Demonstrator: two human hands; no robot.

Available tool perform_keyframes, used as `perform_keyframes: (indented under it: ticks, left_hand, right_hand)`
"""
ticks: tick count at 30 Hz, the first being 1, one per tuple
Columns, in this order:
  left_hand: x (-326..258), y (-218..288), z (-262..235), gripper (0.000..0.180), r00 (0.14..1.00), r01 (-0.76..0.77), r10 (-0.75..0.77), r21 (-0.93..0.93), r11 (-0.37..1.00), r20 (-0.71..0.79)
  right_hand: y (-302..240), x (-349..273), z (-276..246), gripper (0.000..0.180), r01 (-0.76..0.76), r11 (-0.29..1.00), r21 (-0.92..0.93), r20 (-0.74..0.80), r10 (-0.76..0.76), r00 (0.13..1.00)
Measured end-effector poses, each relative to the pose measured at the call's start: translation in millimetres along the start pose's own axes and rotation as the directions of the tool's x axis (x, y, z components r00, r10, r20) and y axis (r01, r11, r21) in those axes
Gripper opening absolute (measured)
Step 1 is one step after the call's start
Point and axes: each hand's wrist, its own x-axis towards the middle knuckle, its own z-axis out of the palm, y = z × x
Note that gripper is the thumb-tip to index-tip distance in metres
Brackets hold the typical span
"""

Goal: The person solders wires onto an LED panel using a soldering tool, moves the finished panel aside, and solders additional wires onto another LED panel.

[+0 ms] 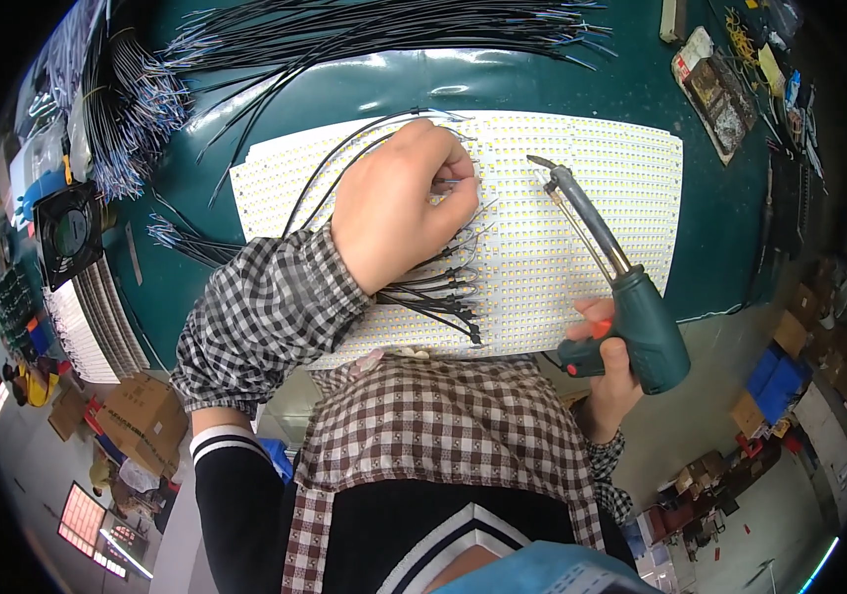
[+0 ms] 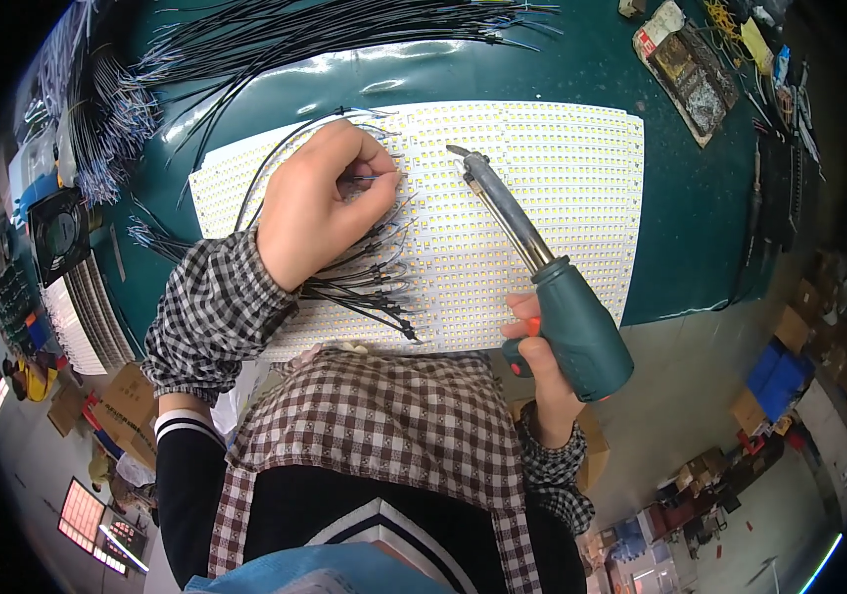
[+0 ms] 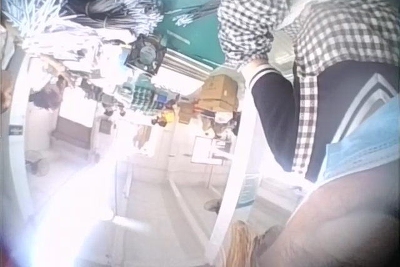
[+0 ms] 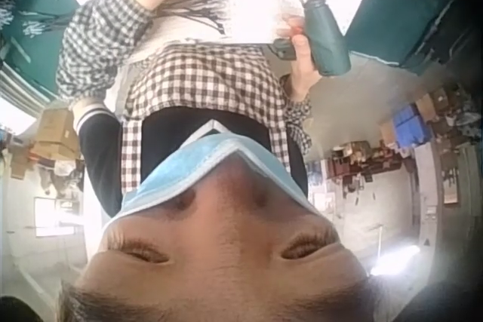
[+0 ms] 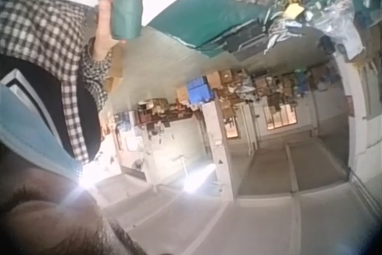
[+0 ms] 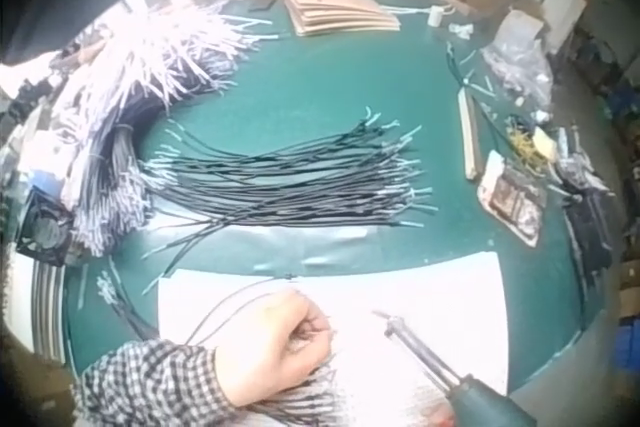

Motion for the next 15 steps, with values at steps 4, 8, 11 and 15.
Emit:
perform_keyframes:
  ticks: [4,8,11,15]
  left_hand:
    - [0.2,-2.1,0.2,0.009,0.999,0.045,-0.045,0.023,0.999,0.019]
    - [-0.1,-2.5,1.1,0.008,1.000,0.016,-0.016,0.009,1.000,-0.002]
    - [-1.0,-2.7,2.4,0.008,1.000,0.024,-0.024,-0.003,1.000,-0.003]
    - [-2.6,-3.2,4.3,0.009,1.000,-0.021,0.021,0.040,0.999,-0.001]
  right_hand:
    - [2.0,-1.8,0.1,0.035,0.000,0.997,0.072,-0.009,0.001,1.000]
    - [1.0,-3.4,0.6,0.035,-0.026,0.997,0.076,0.055,0.022,0.998]
    - [-1.6,-5.6,4.3,0.034,-0.027,0.995,0.092,0.055,0.022,0.998]
    - [-5.0,-8.6,5.7,0.043,-0.103,0.991,-0.089,0.042,0.107,0.993]
